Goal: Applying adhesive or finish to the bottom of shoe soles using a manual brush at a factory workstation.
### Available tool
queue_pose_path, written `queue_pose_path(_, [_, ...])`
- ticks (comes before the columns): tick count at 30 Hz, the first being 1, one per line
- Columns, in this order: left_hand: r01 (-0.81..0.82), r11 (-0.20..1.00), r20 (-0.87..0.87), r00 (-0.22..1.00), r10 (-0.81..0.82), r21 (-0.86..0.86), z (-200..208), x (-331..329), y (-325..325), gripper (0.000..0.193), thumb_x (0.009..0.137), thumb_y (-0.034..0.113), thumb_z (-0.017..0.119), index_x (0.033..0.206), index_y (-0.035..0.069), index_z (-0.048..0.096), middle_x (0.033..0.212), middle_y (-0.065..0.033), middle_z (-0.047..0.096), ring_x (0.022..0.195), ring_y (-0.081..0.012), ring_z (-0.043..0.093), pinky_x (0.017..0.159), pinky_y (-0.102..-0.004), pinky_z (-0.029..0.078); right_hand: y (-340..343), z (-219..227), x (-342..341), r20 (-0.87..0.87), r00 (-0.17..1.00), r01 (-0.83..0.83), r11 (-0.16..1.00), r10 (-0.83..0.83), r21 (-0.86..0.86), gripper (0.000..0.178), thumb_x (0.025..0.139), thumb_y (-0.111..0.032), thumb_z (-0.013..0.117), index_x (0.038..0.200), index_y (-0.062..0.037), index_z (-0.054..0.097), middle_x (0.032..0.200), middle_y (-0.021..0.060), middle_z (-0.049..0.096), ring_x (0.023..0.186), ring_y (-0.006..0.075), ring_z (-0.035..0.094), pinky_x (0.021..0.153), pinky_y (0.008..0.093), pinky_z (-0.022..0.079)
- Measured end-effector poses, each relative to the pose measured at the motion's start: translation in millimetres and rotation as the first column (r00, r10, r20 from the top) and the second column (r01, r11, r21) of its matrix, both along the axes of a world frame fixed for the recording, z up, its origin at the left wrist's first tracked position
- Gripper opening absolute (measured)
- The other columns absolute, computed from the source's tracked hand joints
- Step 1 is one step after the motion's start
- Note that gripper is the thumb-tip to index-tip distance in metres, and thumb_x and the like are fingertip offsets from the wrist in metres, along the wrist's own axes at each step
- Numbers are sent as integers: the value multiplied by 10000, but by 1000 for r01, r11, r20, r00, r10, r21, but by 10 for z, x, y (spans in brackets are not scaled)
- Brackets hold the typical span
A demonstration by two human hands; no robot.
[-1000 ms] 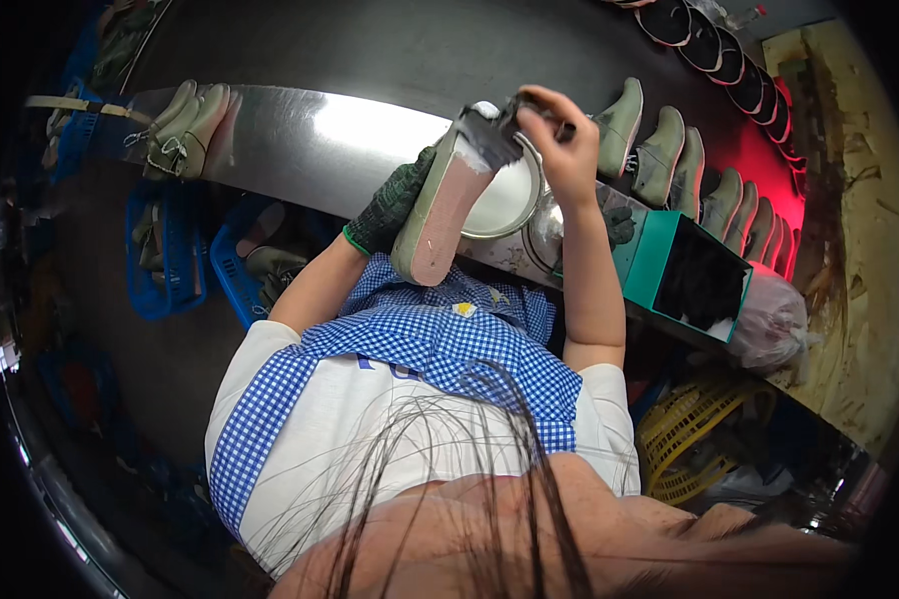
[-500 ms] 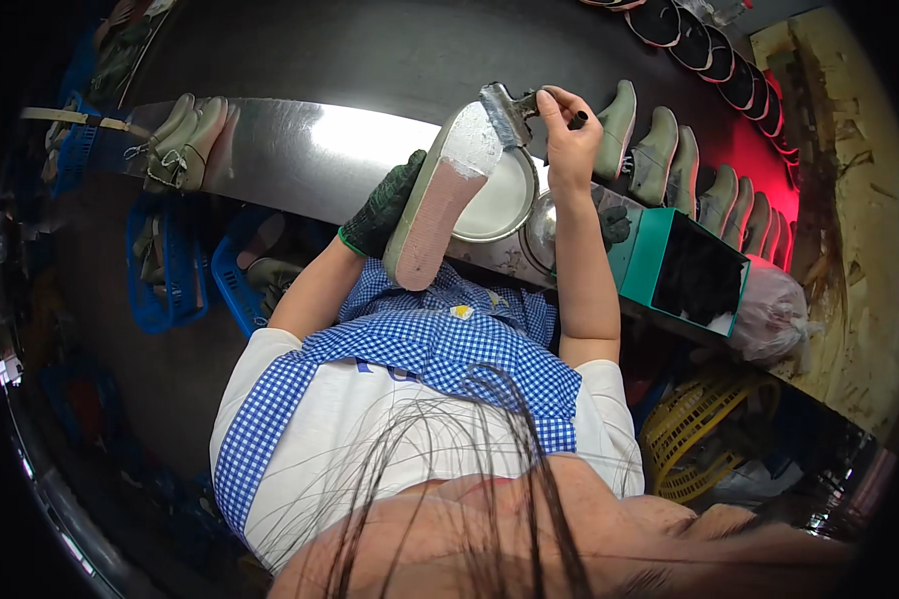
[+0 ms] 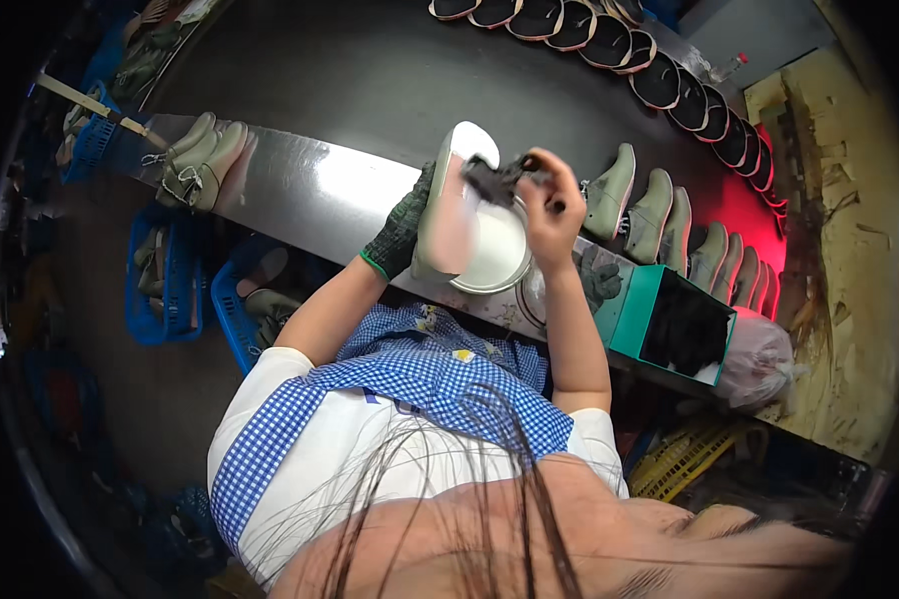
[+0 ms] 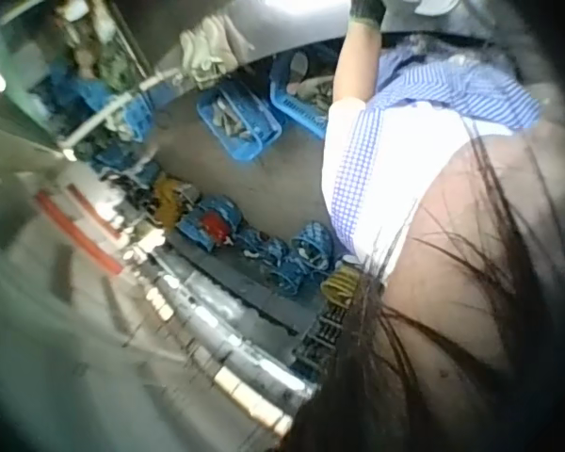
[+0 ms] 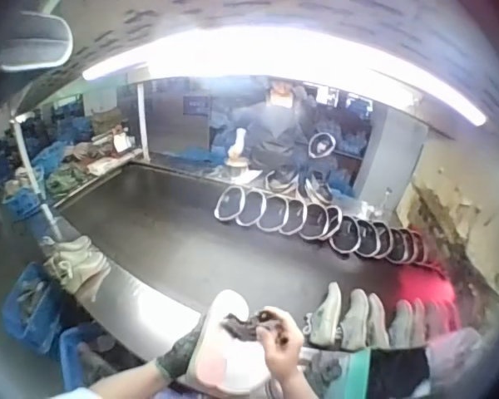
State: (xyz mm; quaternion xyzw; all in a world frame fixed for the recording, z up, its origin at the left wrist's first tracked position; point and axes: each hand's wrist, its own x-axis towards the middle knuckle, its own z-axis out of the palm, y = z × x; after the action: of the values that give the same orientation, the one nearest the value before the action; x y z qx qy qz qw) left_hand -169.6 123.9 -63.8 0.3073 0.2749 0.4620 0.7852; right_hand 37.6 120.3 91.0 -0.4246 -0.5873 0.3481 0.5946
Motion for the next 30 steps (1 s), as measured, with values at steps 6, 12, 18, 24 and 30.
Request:
queue_pose_path(6, [-132,988,9,991,133,-84,312,16,-19,520,1007,377,406,1451,117,333,1367,-148,503,1151,-243,585,987,-315,501,-171,27,153,132,962,-243,970,239,18,487,679,27,725,1149,-54,624,917,32,637,542,66,361,495,189,331])
queue_pose_path(12, [-5,1000,-433,901,-6,-23,401,-32,59,538,989,457,424,1273,18,551,1077,-146,666,879,-166,659,770,-261,563,202,130,109,276,958,-131,971,73,199,492,671,42,722,1141,-70,627,941,35,636,536,79,364,491,207,338])
queue_pose_path(18, [-102,990,-508,850,138,98,685,-29,-3,506,983,433,463,1196,-10,585,981,-131,681,810,-157,654,706,-251,559,-170,63,19,291,957,-65,971,-4,229,527,656,57,726,1155,-72,616,987,41,634,536,79,372,498,208,348])
queue_pose_path(24, [-218,961,-381,914,140,-170,972,-6,149,497,980,414,496,1271,13,524,1093,-117,656,896,-166,659,765,-267,569,-555,94,97,238,960,-176,978,145,115,536,661,59,723,1169,-70,610,1010,44,635,539,76,386,504,201,356])
queue_pose_path(30, [-240,935,-257,951,171,-263,979,68,200,544,959,462,517,1261,10,535,1069,-113,660,838,-167,663,703,-274,577,-134,-117,75,28,980,-197,980,198,-43,477,717,51,693,1175,-47,603,1010,43,638,540,55,385,488,184,344])
